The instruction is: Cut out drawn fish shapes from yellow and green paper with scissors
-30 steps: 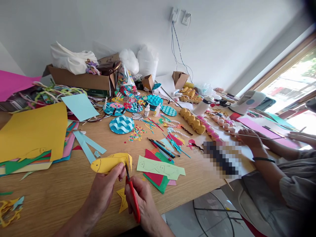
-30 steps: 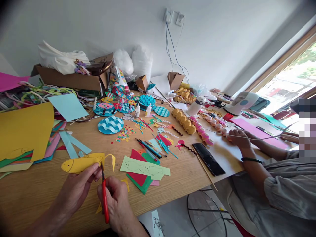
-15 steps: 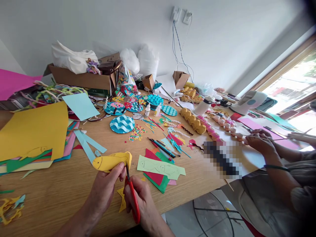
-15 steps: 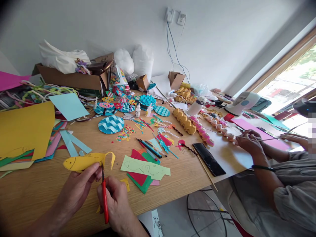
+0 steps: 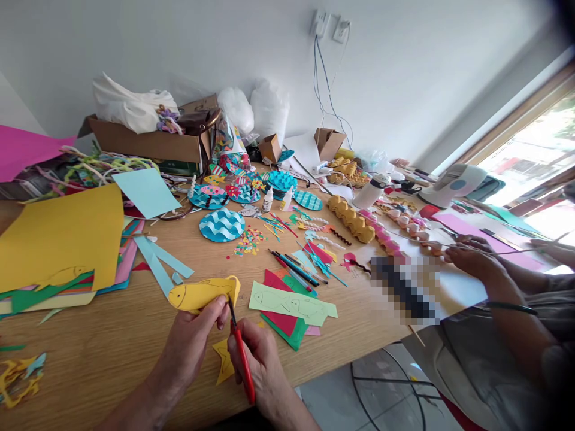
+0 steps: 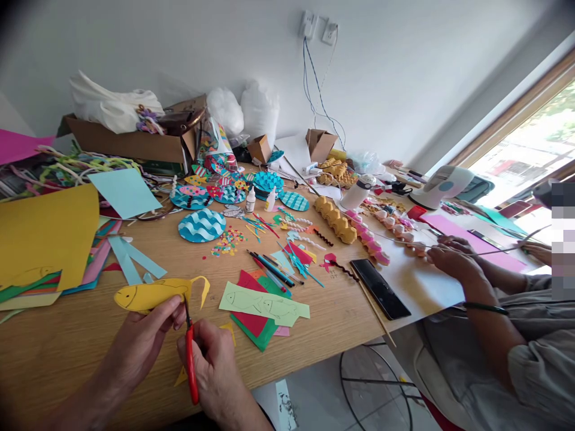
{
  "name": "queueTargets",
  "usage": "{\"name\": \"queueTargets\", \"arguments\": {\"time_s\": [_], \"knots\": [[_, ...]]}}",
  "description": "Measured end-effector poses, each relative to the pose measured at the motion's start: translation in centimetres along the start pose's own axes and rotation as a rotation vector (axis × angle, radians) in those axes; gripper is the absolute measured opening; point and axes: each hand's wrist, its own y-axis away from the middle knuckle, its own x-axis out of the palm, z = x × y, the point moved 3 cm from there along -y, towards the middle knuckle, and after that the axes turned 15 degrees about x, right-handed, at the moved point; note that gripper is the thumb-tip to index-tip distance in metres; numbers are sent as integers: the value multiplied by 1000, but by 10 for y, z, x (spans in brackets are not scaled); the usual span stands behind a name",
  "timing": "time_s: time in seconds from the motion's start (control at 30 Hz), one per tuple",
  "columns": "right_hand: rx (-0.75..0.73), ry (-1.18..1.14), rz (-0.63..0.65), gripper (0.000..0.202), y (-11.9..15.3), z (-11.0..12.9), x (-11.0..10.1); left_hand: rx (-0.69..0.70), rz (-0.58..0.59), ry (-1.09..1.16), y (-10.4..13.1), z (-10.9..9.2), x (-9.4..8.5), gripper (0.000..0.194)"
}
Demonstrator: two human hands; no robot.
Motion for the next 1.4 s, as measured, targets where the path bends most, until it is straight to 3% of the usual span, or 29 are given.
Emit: {"name": "queueTargets", "arguments": {"time_s": [0.87, 1.4], "knots": [[-56, 57, 7, 30, 1, 2, -3, -33, 107, -93, -8, -4, -8, 27], [-57, 88, 26, 32, 3, 9, -6, -150, 100, 42, -8, -8, -3, 24]]}}
